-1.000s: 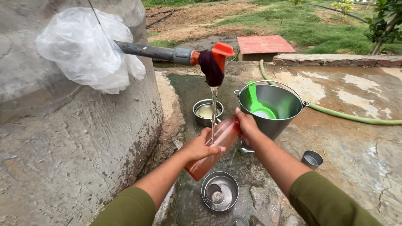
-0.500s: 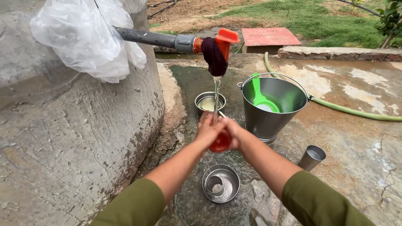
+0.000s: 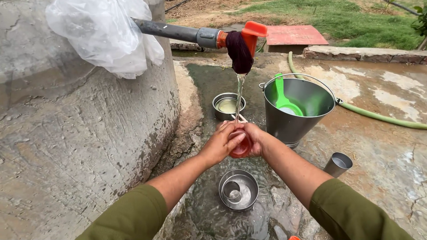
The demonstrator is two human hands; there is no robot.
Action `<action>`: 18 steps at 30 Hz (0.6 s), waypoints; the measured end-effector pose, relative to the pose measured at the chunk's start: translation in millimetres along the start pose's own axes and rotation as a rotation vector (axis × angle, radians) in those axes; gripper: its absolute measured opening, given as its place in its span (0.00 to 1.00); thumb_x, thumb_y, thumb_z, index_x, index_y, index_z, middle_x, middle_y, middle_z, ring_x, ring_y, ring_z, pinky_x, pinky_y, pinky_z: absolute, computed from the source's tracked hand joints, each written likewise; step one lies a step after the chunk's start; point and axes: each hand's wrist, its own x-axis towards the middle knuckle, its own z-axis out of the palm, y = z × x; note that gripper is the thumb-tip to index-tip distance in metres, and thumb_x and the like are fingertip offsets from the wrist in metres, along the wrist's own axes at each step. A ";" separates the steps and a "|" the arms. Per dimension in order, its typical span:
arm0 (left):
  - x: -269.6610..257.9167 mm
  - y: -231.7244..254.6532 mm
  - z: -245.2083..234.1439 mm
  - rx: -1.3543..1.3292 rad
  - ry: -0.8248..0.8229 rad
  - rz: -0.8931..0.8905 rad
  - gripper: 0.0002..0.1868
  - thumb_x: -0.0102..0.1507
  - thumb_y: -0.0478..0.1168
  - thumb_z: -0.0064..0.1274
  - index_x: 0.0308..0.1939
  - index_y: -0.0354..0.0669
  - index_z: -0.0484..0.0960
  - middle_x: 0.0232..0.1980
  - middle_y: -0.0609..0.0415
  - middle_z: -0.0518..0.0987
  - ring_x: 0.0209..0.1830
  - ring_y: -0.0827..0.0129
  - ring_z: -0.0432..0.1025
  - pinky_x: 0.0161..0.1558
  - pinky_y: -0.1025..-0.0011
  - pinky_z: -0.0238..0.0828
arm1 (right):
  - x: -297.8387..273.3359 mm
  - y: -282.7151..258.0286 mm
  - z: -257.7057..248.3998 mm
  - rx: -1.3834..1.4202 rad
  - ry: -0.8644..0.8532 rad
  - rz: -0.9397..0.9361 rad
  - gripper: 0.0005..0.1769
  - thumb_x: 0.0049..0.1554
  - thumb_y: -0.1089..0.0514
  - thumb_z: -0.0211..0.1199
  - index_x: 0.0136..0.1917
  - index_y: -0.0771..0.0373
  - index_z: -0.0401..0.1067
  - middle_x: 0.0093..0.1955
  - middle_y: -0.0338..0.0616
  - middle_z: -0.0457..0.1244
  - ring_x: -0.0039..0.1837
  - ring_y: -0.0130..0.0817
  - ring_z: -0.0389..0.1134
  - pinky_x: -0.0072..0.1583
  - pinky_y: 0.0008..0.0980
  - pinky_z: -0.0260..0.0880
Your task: Washing and rinsing various kitchen utensils and a plastic bottle at an outdoor water tap.
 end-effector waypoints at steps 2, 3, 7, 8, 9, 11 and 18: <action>-0.9 -1.5 2.7 -0.036 0.003 -0.049 0.24 0.69 0.52 0.50 0.64 0.46 0.75 0.68 0.46 0.74 0.72 0.53 0.65 0.71 0.60 0.61 | 3.3 3.5 -2.5 -0.013 0.032 0.010 0.28 0.65 0.39 0.44 0.63 0.60 0.69 0.57 0.53 0.69 0.56 0.45 0.73 0.56 0.54 0.77; -1.1 -8.8 6.9 -0.058 0.020 -0.089 0.25 0.70 0.53 0.47 0.66 0.45 0.73 0.68 0.45 0.73 0.70 0.54 0.66 0.69 0.60 0.62 | 5.9 5.4 -3.9 -0.029 0.040 0.042 0.30 0.65 0.36 0.44 0.64 0.61 0.68 0.56 0.54 0.68 0.55 0.46 0.73 0.55 0.53 0.77; 19.1 -94.4 50.1 -0.531 0.079 -0.384 0.33 0.76 0.61 0.33 0.57 0.36 0.83 0.59 0.40 0.84 0.62 0.54 0.78 0.68 0.63 0.70 | -18.3 17.2 19.9 -0.122 0.142 -0.079 0.30 0.62 0.33 0.44 0.66 0.54 0.62 0.54 0.52 0.68 0.55 0.47 0.73 0.55 0.56 0.77; 24.1 -98.8 52.7 -0.532 0.078 -0.384 0.33 0.76 0.61 0.33 0.57 0.36 0.83 0.59 0.40 0.84 0.62 0.54 0.78 0.68 0.63 0.70 | -19.8 22.9 20.6 -0.122 0.143 -0.080 0.30 0.62 0.33 0.44 0.66 0.54 0.62 0.54 0.52 0.68 0.55 0.47 0.73 0.55 0.56 0.77; 27.9 -103.3 55.9 -0.415 0.103 -0.495 0.31 0.73 0.62 0.37 0.61 0.40 0.78 0.60 0.43 0.82 0.62 0.56 0.76 0.67 0.63 0.68 | -21.2 29.6 21.5 -0.160 0.060 -0.140 0.33 0.59 0.31 0.45 0.67 0.54 0.61 0.55 0.51 0.68 0.56 0.46 0.73 0.55 0.55 0.77; 32.4 -107.2 56.2 -0.298 0.127 -0.609 0.31 0.70 0.63 0.41 0.64 0.43 0.73 0.61 0.46 0.79 0.62 0.59 0.74 0.66 0.63 0.66 | -27.8 44.0 21.7 -0.197 -0.022 -0.196 0.37 0.57 0.28 0.47 0.68 0.54 0.61 0.57 0.50 0.68 0.57 0.46 0.72 0.55 0.55 0.76; 24.9 -31.1 21.4 -0.391 0.168 -0.969 0.50 0.47 0.50 0.74 0.66 0.43 0.61 0.58 0.45 0.77 0.54 0.56 0.78 0.57 0.58 0.80 | -31.9 74.8 -24.4 -0.644 -0.216 -0.224 0.52 0.48 0.49 0.75 0.77 0.57 0.48 0.68 0.49 0.61 0.71 0.44 0.64 0.69 0.50 0.68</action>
